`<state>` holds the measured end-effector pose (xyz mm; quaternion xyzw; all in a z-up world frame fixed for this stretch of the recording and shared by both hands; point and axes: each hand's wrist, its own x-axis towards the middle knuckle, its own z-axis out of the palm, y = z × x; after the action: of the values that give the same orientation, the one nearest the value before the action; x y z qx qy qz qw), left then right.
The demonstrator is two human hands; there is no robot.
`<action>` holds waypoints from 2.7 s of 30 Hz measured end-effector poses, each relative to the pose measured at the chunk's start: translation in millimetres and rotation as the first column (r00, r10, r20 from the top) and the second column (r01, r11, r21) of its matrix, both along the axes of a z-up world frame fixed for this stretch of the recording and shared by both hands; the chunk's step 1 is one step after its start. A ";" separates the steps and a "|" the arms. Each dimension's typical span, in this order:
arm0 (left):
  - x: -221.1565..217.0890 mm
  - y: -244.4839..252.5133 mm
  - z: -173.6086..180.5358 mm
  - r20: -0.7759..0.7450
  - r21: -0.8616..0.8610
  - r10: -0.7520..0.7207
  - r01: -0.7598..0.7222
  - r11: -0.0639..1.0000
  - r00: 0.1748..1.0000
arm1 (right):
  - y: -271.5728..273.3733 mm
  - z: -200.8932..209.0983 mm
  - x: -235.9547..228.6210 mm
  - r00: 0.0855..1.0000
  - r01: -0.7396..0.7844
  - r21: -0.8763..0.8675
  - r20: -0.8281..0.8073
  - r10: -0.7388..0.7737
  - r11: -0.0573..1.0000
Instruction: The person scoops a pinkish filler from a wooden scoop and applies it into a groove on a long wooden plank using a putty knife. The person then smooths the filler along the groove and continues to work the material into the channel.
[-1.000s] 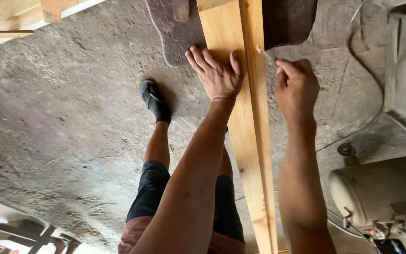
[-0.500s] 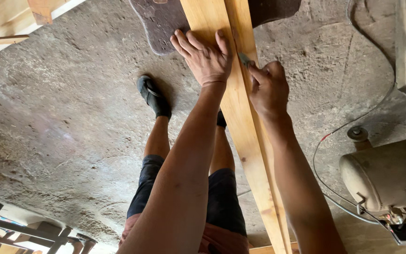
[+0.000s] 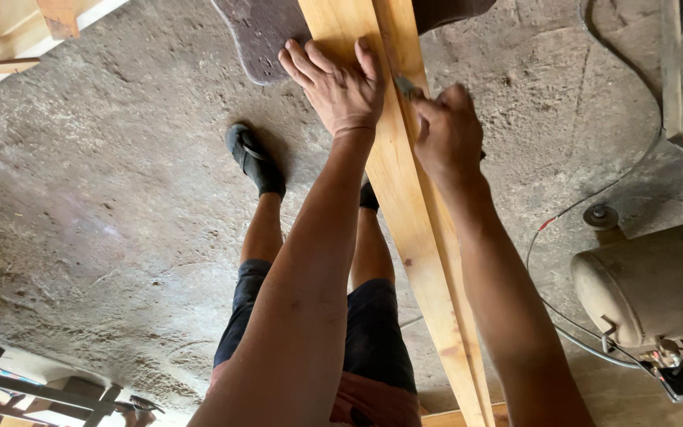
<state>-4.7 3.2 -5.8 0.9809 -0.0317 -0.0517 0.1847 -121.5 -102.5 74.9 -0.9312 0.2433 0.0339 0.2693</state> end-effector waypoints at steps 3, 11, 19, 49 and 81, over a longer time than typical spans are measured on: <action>-0.8 0.7 4.0 -0.011 0.033 -0.010 0.011 0.999 1.000 | 5.1 13.3 -13.0 1.000 0.024 -0.002 0.000 -0.024 1.000; -3.0 -1.0 0.1 -0.009 0.059 -0.009 0.010 0.998 1.000 | -6.5 -8.3 22.6 0.943 0.286 0.301 0.081 -0.323 0.910; -0.1 -2.0 1.2 0.006 0.035 -0.011 0.011 0.999 1.000 | 14.9 -5.2 9.5 0.923 0.378 0.313 -0.054 -0.381 0.872; 3.5 -3.0 -0.8 0.013 0.046 -0.019 0.019 0.999 1.000 | 0.3 29.5 -15.3 0.997 0.050 0.081 -0.071 -0.044 0.995; -2.3 -0.6 1.3 -0.007 0.057 -0.017 0.017 0.998 1.000 | -8.7 -19.5 50.4 0.998 0.049 0.159 0.031 -0.055 0.986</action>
<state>-7.0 2.6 -4.5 0.9853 -0.0381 -0.0571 0.1563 -71.1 -111.2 55.4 -0.9006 0.2594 0.0298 0.3475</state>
